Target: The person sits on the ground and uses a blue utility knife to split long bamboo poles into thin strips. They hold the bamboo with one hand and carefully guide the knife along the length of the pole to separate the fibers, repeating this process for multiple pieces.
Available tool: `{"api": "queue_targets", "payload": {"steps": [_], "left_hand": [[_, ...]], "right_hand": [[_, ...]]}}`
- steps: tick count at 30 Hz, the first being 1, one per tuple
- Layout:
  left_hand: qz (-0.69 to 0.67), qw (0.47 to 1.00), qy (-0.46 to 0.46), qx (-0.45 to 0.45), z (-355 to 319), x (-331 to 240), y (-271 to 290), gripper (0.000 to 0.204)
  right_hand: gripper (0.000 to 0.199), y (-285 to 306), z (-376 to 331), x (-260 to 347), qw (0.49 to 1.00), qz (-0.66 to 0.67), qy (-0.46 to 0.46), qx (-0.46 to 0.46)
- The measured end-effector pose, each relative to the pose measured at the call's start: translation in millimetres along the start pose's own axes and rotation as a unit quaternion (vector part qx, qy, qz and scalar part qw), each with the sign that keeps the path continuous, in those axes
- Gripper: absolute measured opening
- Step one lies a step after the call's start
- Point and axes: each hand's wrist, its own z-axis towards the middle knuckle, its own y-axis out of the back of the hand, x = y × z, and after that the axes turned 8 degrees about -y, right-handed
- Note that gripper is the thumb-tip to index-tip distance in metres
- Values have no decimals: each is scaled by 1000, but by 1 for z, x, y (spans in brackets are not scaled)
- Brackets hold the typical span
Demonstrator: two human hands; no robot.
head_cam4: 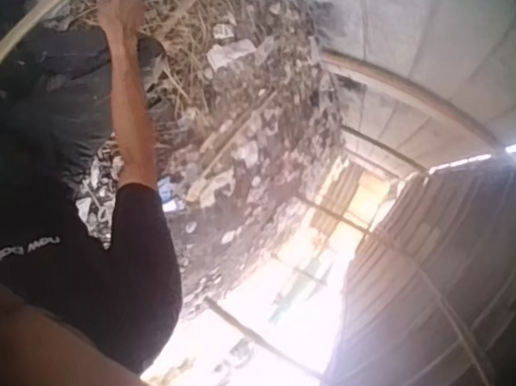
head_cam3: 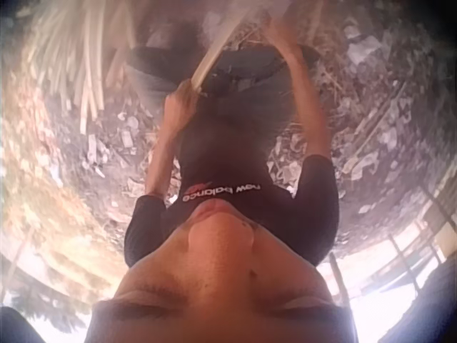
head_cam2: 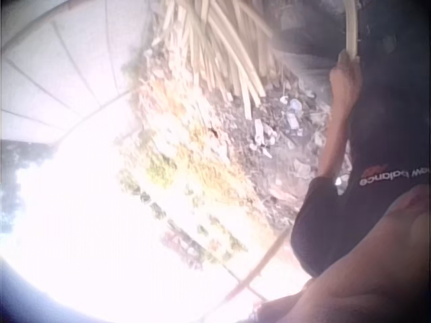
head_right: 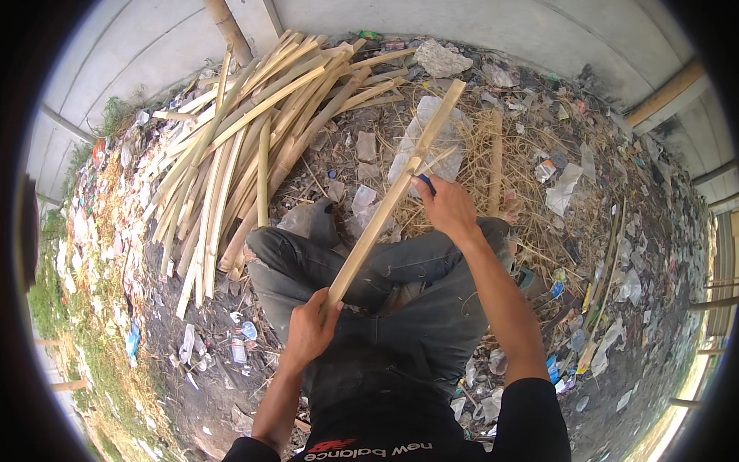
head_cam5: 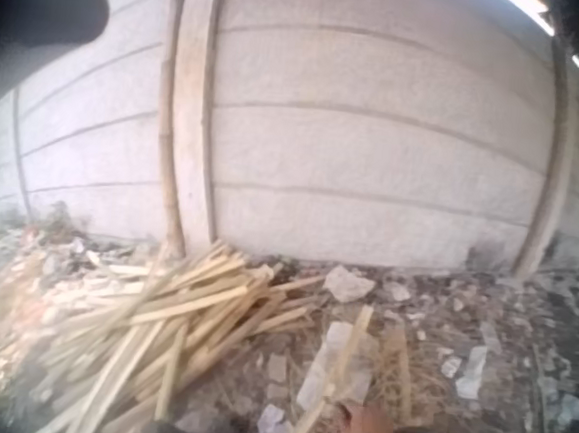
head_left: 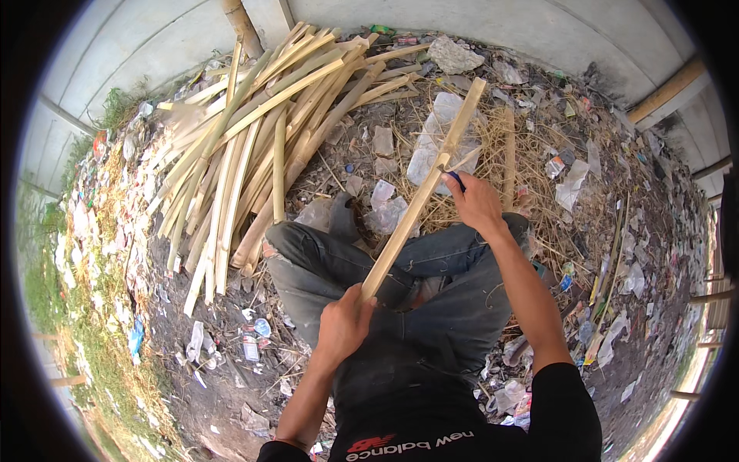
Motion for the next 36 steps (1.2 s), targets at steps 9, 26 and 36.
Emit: {"api": "queue_targets", "payload": {"steps": [9, 26, 36], "left_hand": [[-34, 998, 46, 23, -15, 18, 26, 26], [-28, 999, 42, 10, -17, 18, 25, 29], [24, 999, -5, 27, -21, 19, 41, 31]], "right_hand": [[52, -37, -2, -19, 993, 70, 93, -29], [56, -26, -45, 21, 982, 94, 90, 133], [58, -29, 12, -7, 997, 9, 61, 50]]}}
